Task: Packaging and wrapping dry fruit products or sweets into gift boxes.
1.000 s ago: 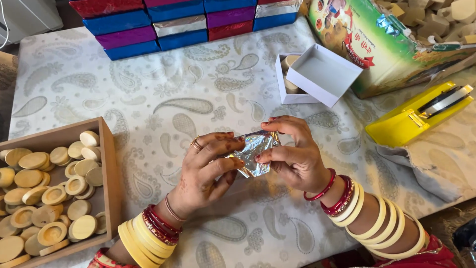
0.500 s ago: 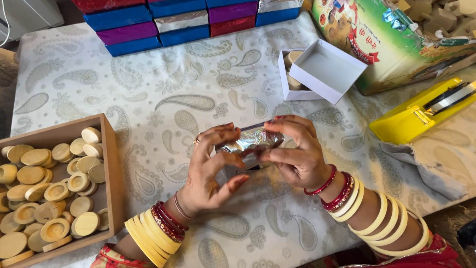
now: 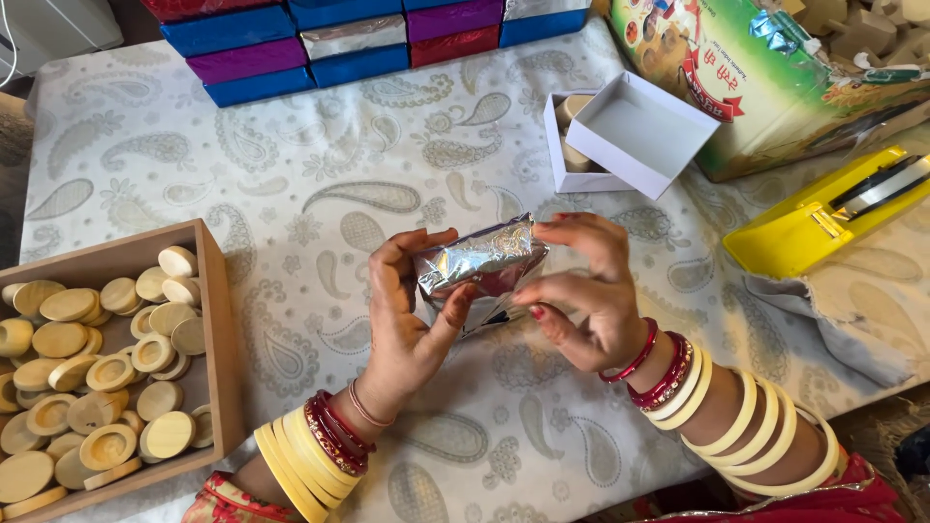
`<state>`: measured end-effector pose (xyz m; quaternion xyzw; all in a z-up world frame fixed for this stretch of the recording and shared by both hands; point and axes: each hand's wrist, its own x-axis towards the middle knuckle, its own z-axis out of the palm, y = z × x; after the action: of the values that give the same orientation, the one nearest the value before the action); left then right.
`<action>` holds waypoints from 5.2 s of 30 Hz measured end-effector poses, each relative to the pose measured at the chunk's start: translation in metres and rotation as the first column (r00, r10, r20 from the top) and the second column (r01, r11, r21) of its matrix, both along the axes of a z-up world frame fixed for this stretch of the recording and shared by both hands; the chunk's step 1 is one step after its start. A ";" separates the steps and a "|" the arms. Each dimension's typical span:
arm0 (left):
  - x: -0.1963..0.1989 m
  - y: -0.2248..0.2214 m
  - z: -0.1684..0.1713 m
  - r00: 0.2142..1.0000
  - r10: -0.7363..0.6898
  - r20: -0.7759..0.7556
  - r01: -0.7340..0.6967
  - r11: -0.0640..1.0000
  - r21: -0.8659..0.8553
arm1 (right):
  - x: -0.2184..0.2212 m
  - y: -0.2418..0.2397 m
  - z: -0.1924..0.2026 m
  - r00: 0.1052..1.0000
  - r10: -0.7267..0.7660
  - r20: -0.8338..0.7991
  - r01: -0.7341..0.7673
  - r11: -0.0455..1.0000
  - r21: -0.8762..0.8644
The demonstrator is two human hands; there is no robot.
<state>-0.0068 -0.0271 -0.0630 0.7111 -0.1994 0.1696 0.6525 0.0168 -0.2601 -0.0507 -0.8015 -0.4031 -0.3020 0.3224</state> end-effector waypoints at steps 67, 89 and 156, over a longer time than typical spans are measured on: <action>0.016 0.007 -0.032 0.973 0.228 0.033 -0.224 0.971 -0.083 | 0.055 -0.307 -0.065 0.310 -0.552 -0.774 0.946 0.260 0.194; 0.018 0.009 -0.038 0.978 0.206 0.032 -0.202 0.974 -0.103 | 0.039 -0.278 -0.053 0.735 -0.362 -0.573 0.660 0.187 0.728; -0.007 -0.031 -0.043 0.984 0.099 -0.146 -0.153 0.889 -0.432 | 0.014 0.036 -0.001 0.482 0.267 -0.834 0.140 0.917 0.374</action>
<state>-0.0142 -0.0580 -0.1058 0.5649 -0.0694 0.2092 0.7951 0.0305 -0.2238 -0.0516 -0.7444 -0.1439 0.0853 0.6464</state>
